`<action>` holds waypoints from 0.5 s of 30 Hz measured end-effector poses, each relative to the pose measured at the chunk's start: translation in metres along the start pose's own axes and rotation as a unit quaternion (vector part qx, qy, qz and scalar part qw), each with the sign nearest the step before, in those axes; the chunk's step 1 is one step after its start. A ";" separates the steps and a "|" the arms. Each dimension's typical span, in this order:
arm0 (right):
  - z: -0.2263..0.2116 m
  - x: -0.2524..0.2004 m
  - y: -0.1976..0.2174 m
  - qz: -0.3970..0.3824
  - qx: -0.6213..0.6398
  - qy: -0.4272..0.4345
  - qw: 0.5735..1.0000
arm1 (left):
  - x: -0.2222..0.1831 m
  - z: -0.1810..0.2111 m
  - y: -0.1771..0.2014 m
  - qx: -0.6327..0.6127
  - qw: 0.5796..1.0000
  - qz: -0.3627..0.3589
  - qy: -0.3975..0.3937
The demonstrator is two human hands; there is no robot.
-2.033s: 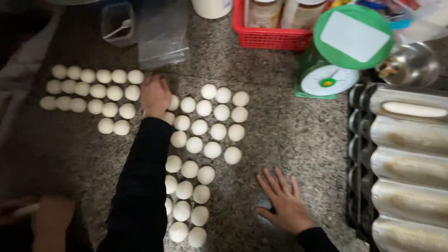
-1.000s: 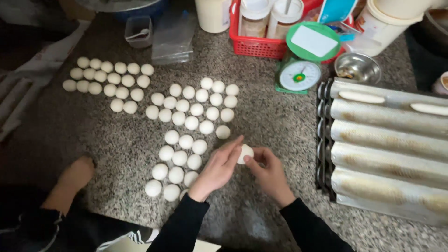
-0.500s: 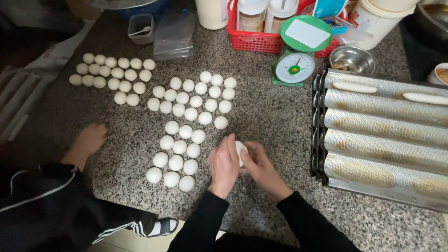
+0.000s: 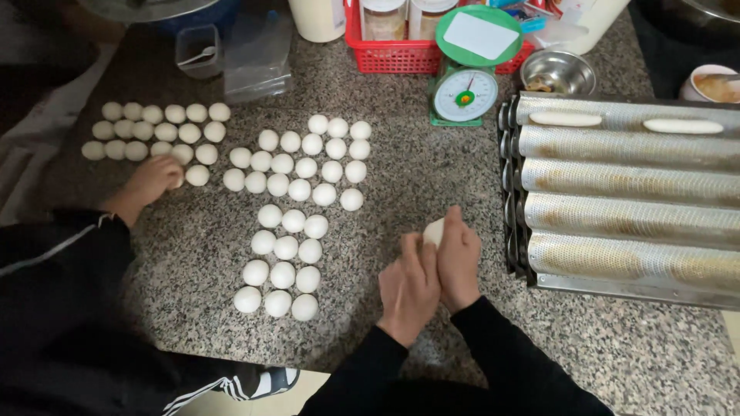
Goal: Shaping dough balls into elongated loaves and arranging them on a baking tray.
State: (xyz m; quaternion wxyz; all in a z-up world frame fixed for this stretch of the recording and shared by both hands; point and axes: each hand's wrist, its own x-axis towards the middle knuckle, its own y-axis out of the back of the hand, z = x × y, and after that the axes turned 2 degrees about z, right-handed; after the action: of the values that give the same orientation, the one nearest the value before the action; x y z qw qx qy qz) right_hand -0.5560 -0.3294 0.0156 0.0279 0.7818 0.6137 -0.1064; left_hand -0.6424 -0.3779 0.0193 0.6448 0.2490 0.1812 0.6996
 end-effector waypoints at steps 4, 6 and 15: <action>-0.010 -0.001 -0.005 0.033 0.013 -0.005 0.999 | 0.007 -0.027 -0.012 0.016 1.000 -0.020 0.000; 0.008 0.013 0.002 -0.011 -0.150 0.096 0.984 | 0.016 0.001 0.017 -0.043 0.994 -0.055 0.083; 0.024 0.002 -0.014 0.008 -0.316 0.227 0.921 | 0.029 -0.015 -0.021 -0.439 0.820 0.215 0.296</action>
State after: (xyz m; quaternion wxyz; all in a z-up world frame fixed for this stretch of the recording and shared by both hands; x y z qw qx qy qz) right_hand -0.5727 -0.3282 -0.0065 0.1339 0.7404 0.5990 0.2738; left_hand -0.6356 -0.3463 -0.0014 0.4340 -0.2470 -0.0216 0.8661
